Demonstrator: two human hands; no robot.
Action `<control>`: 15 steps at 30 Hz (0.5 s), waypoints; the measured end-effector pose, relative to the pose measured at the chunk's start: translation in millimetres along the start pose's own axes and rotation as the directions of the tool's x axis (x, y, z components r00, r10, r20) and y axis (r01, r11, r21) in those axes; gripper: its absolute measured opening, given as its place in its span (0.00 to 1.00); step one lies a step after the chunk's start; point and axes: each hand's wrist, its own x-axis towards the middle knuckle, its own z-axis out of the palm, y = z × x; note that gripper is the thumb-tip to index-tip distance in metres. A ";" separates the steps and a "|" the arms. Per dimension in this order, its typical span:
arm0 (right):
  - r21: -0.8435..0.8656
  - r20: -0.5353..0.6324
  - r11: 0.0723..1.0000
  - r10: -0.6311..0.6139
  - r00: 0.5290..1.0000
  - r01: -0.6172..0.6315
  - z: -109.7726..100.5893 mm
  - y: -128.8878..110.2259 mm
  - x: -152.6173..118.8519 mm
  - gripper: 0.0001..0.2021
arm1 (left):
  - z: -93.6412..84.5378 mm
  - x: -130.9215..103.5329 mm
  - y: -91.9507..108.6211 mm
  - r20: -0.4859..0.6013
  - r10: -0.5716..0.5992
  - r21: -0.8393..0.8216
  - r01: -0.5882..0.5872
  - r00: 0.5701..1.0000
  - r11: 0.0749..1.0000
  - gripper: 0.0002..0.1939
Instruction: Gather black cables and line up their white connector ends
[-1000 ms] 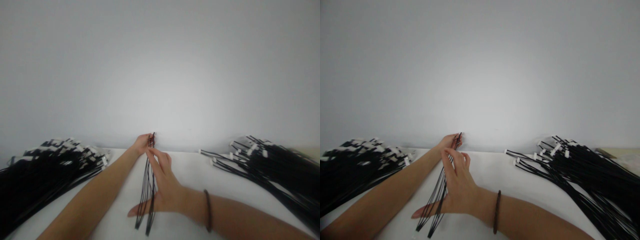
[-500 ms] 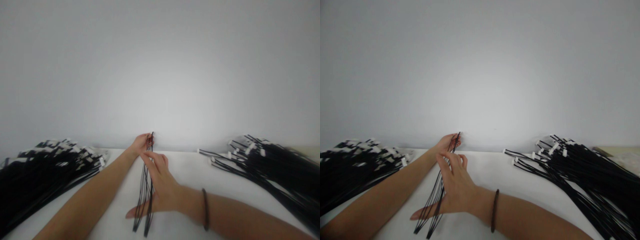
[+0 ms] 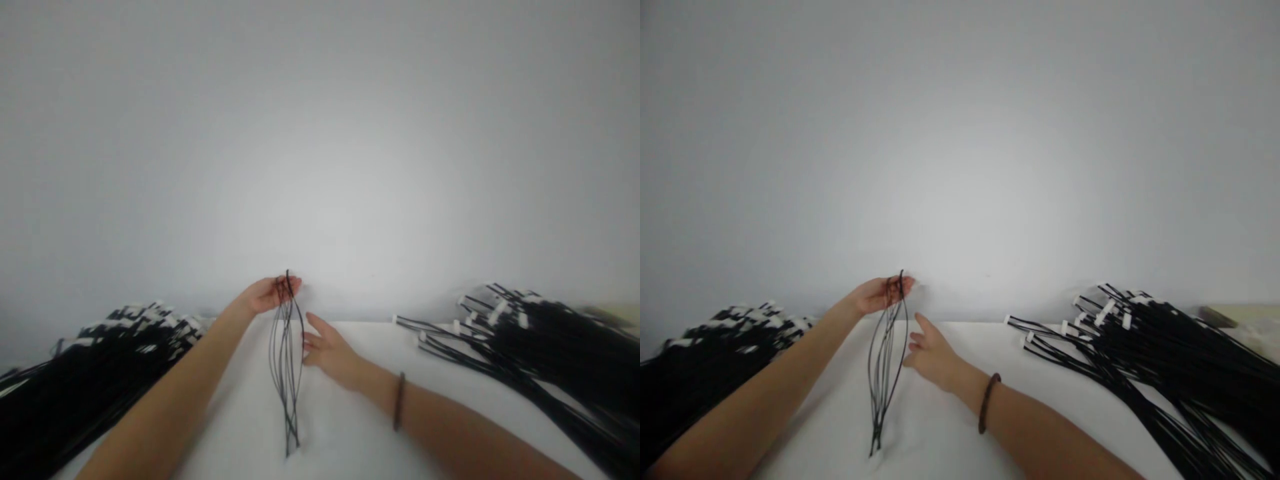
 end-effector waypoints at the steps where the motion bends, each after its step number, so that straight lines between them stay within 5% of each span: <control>1: 0.061 -0.025 0.997 0.053 0.998 -0.051 -0.6 0.0 0.9 0.38 | 1.8 -11.8 14.0 -0.022 0.024 -0.010 -0.025 0.999 1.000 0.12; 5: 0.043 -0.100 0.994 0.102 0.990 -0.098 0.0 0.7 0.6 0.32 | 12.0 -69.8 66.8 0.024 0.199 0.030 -0.200 0.980 0.979 0.13; 8: -0.102 -0.124 0.994 0.014 0.992 -0.027 2.1 4.5 0.1 0.28 | 22.9 -117.0 99.2 0.010 0.291 0.427 -0.267 0.957 0.864 0.14; 11: -0.237 -0.116 0.967 -0.122 0.986 0.092 4.0 7.8 -0.4 0.26 | 37.1 -164.7 124.2 -0.139 0.414 0.820 -0.130 0.899 0.557 0.15; 15: -0.391 -0.055 0.902 -0.218 0.974 0.180 4.9 8.8 -2.3 0.25 | 42.7 -216.8 137.9 -0.278 0.552 0.959 0.195 0.786 0.204 0.18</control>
